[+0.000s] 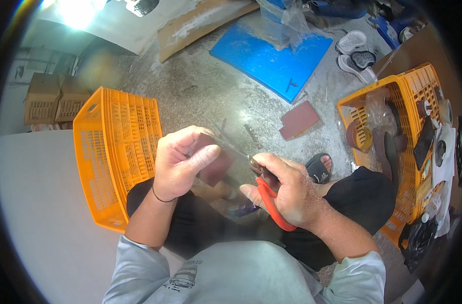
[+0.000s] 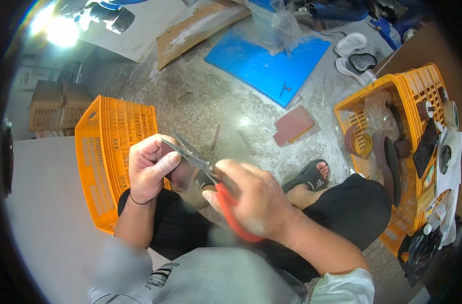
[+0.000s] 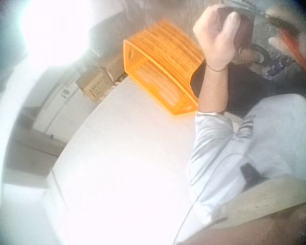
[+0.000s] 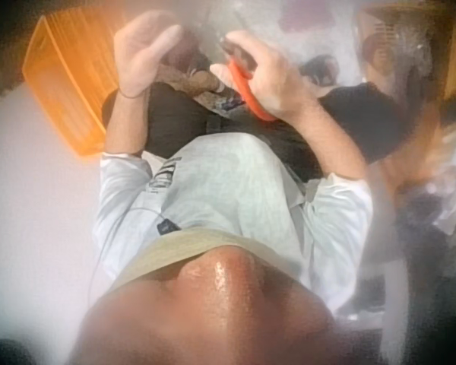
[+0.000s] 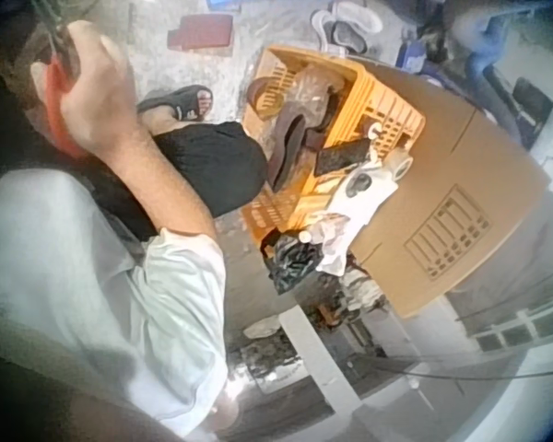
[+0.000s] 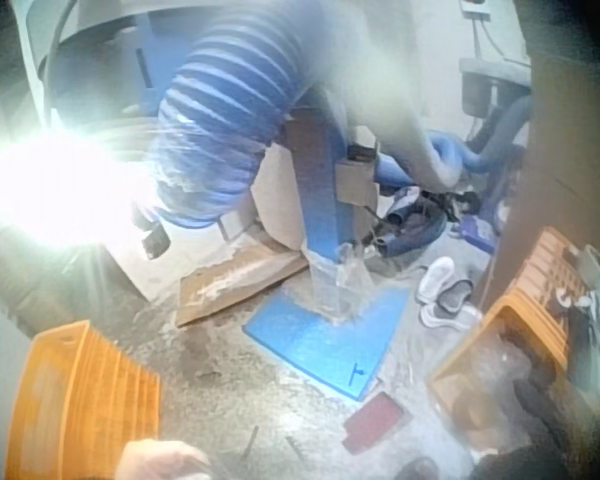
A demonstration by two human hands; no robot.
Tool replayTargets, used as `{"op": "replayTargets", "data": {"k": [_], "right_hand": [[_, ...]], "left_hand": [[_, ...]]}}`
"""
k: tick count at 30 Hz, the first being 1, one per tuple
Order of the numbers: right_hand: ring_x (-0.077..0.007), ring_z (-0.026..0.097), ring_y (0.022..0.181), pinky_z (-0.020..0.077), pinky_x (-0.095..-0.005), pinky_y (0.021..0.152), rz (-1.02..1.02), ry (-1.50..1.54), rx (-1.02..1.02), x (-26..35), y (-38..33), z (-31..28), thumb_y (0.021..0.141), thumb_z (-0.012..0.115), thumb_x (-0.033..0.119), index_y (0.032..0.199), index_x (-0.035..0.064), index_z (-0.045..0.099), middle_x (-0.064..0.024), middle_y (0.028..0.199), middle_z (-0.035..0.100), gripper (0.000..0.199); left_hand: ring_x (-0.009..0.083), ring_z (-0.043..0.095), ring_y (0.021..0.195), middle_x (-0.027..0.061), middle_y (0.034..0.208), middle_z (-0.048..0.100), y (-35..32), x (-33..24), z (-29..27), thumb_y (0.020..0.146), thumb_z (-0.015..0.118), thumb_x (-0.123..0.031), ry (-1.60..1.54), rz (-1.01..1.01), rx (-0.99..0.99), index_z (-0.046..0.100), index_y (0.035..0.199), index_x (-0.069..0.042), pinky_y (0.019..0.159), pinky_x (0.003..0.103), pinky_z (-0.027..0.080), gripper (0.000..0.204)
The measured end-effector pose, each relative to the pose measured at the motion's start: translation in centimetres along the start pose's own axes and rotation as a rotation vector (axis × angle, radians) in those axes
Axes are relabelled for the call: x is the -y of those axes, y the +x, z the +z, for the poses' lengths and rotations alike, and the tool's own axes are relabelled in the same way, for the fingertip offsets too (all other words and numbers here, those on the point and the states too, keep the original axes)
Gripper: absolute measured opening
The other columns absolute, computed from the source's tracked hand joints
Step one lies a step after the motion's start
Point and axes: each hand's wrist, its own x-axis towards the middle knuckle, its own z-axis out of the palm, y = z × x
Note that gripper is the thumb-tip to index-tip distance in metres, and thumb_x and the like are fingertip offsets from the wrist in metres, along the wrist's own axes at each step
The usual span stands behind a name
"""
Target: The person uses scissors to cut a rectangular piece of sandpaper into a smaller shape. They hold the sandpaper with one hand and cut along its edge with the other, creating a jagged edge.
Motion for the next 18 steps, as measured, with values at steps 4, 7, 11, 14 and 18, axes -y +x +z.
{"op": "replayTargets", "data": {"k": [4, 7, 11, 14, 18], "right_hand": [[-0.0173, 0.054, 0.063, 0.0475, -0.0303, 0.061, -0.051, -0.019, -0.016, -0.21, 0.13, 0.03, 0.078, 0.081, 0.012, 0.112, -0.0004, 0.056, -0.0095, 0.078, 0.058, 0.044], [-0.0187, 0.056, 0.064, 0.0481, -0.0306, 0.063, -0.035, -0.006, -0.002, -0.14, 0.21, 0.1, 0.078, 0.083, 0.015, 0.114, -0.0001, 0.055, -0.0098, 0.08, 0.059, 0.048], [-0.0212, 0.058, 0.071, 0.0493, -0.0324, 0.068, -0.012, 0.015, 0.033, 0.06, 0.14, 0.08, 0.075, 0.086, 0.023, 0.119, 0.0009, 0.051, -0.0108, 0.087, 0.06, 0.06], [-0.0407, 0.063, 0.093, 0.0513, -0.0445, 0.079, 0.029, -0.028, 0.094, 0.1, 0.22, -0.09, 0.076, 0.082, 0.037, 0.123, 0.0015, 0.051, -0.0211, 0.101, 0.061, 0.067], [-0.0414, 0.063, 0.089, 0.0516, -0.045, 0.076, 0.011, -0.065, 0.094, 0.32, 0.27, -0.15, 0.077, 0.081, 0.037, 0.121, 0.0019, 0.052, -0.021, 0.096, 0.061, 0.063]], "left_hand": [[0.0085, 0.058, 0.06, 0.0048, 0.073, 0.063, 0.04, -0.41, 0.23, 0.093, 0.06, 0.003, -0.11, -0.019, 0.04, 0.061, 0.094, 0.005, 0.053, 0.023, 0.046, 0.002], [0.0091, 0.057, 0.057, 0.0056, 0.07, 0.062, 0.04, -0.71, 0.26, 0.094, 0.058, 0.004, -0.146, -0.044, 0.044, 0.06, 0.092, 0.004, 0.051, 0.023, 0.045, 0.003], [0.0076, 0.056, 0.058, 0.004, 0.071, 0.062, -0.12, -0.61, 0.1, 0.094, 0.058, 0.003, -0.105, -0.01, 0.028, 0.06, 0.097, 0.005, 0.052, 0.023, 0.045, 0.004], [0.0059, 0.056, 0.061, 0.0024, 0.074, 0.064, -0.16, -0.13, 0.0, 0.094, 0.059, 0.003, -0.026, 0.02, 0.001, 0.062, 0.101, 0.004, 0.054, 0.022, 0.046, 0.008], [0.0041, 0.057, 0.066, 0.0003, 0.079, 0.065, -0.3, 0.2, -0.15, 0.093, 0.06, 0.004, -0.006, 0.006, -0.005, 0.063, 0.103, 0.003, 0.057, 0.02, 0.046, 0.01]]}}
